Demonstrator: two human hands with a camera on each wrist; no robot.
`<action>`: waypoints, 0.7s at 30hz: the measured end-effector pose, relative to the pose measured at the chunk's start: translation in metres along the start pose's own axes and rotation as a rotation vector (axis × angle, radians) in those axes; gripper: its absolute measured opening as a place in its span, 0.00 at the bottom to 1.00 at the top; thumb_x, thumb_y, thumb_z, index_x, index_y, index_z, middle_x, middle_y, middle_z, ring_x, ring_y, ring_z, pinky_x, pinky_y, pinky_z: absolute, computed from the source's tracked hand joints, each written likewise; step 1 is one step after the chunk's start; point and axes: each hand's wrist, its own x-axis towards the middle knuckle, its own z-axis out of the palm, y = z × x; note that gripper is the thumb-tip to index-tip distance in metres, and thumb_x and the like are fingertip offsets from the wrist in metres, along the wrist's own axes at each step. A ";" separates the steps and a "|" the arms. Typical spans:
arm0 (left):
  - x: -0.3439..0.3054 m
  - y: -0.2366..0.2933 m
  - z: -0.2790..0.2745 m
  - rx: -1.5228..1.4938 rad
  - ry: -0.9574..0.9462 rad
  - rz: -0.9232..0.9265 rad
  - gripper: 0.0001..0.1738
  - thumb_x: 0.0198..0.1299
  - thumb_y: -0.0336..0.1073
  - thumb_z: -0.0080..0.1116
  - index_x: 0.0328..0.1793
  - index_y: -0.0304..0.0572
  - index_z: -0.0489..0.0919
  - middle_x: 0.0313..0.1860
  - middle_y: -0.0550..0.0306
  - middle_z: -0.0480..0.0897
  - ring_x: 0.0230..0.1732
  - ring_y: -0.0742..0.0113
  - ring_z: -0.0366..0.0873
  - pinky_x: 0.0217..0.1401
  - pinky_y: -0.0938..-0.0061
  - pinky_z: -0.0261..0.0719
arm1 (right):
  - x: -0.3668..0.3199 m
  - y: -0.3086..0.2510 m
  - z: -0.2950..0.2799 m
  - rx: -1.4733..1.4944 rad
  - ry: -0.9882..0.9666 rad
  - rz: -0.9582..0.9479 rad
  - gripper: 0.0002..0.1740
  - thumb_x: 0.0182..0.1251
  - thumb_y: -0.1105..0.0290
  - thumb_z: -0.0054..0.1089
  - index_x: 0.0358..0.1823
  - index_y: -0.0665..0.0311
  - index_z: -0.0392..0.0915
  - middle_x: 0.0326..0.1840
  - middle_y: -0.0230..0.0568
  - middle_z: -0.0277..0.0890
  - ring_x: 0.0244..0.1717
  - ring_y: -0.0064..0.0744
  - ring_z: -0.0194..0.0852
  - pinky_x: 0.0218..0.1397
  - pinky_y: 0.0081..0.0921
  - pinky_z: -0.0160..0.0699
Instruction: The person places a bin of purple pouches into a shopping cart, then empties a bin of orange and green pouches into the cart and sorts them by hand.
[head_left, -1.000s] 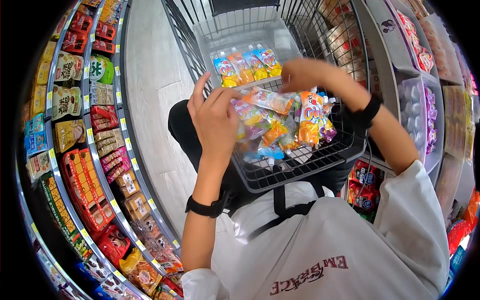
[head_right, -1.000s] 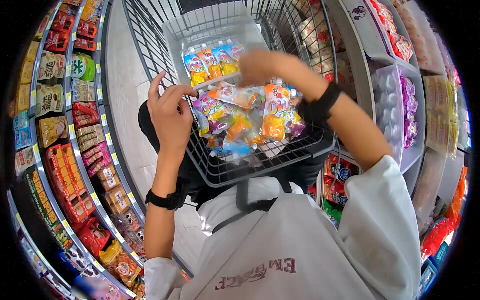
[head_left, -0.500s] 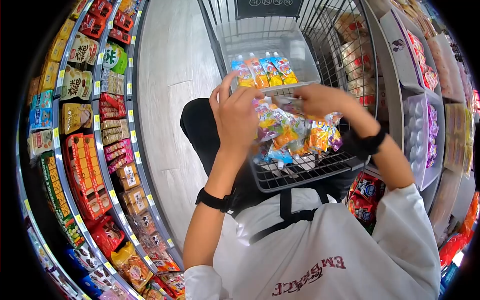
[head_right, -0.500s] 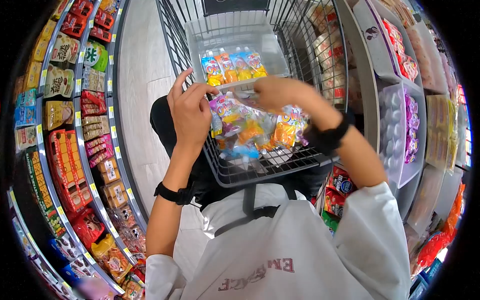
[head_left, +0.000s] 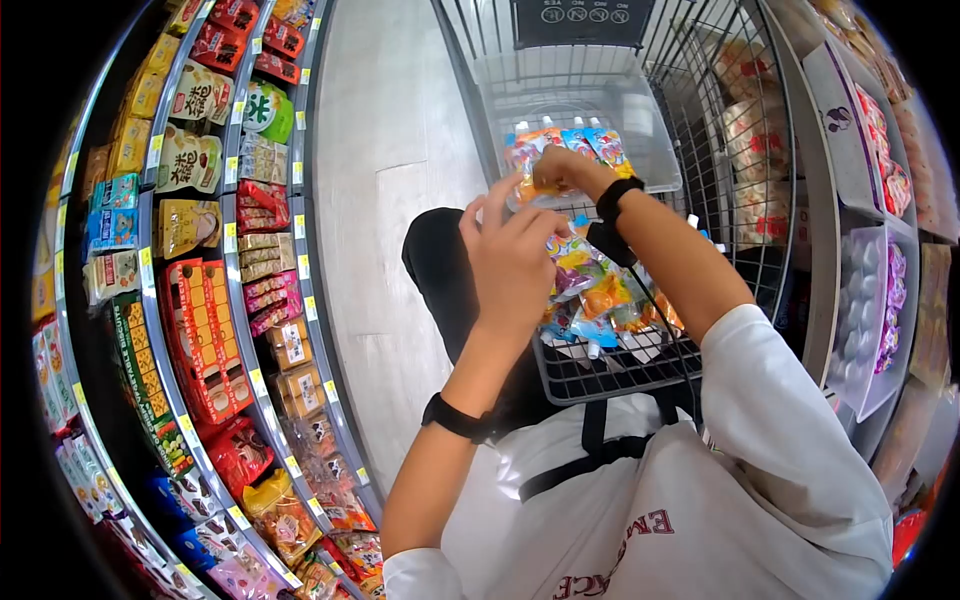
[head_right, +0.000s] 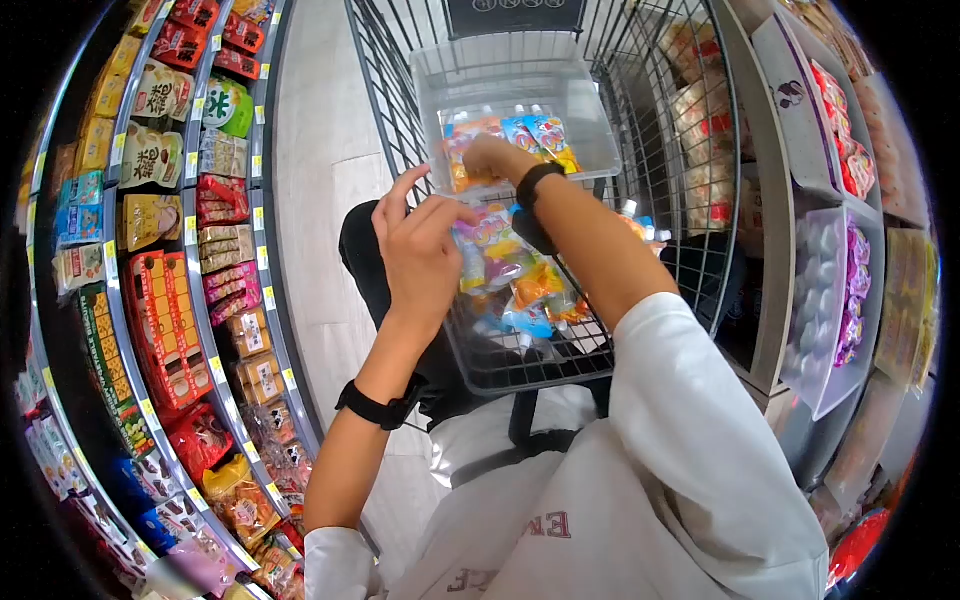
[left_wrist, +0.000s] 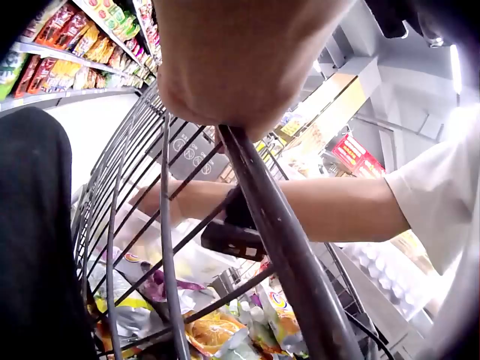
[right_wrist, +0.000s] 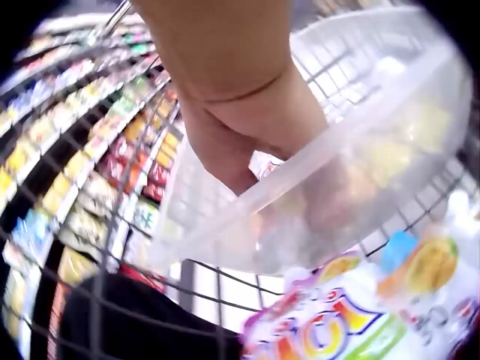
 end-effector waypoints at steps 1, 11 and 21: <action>0.002 -0.001 0.000 0.008 0.001 -0.005 0.18 0.40 0.14 0.52 0.30 0.49 0.82 0.34 0.64 0.83 0.65 0.55 0.71 0.64 0.56 0.61 | -0.008 -0.010 0.000 -0.514 -0.018 -0.068 0.28 0.46 0.71 0.67 0.52 0.74 0.74 0.45 0.60 0.78 0.44 0.49 0.82 0.37 0.41 0.82; 0.003 0.000 0.002 -0.002 -0.013 0.001 0.17 0.42 0.15 0.52 0.30 0.48 0.82 0.32 0.63 0.83 0.64 0.53 0.71 0.63 0.56 0.62 | 0.013 0.017 0.012 -0.575 0.316 -0.395 0.46 0.39 0.65 0.77 0.66 0.59 0.69 0.60 0.48 0.73 0.62 0.54 0.72 0.62 0.42 0.73; 0.001 0.000 0.000 0.021 -0.017 0.016 0.16 0.44 0.15 0.51 0.32 0.46 0.82 0.32 0.62 0.83 0.64 0.52 0.71 0.62 0.56 0.62 | -0.180 -0.011 -0.069 -0.427 0.287 -0.242 0.22 0.55 0.52 0.68 0.34 0.68 0.83 0.24 0.49 0.82 0.26 0.42 0.84 0.36 0.35 0.84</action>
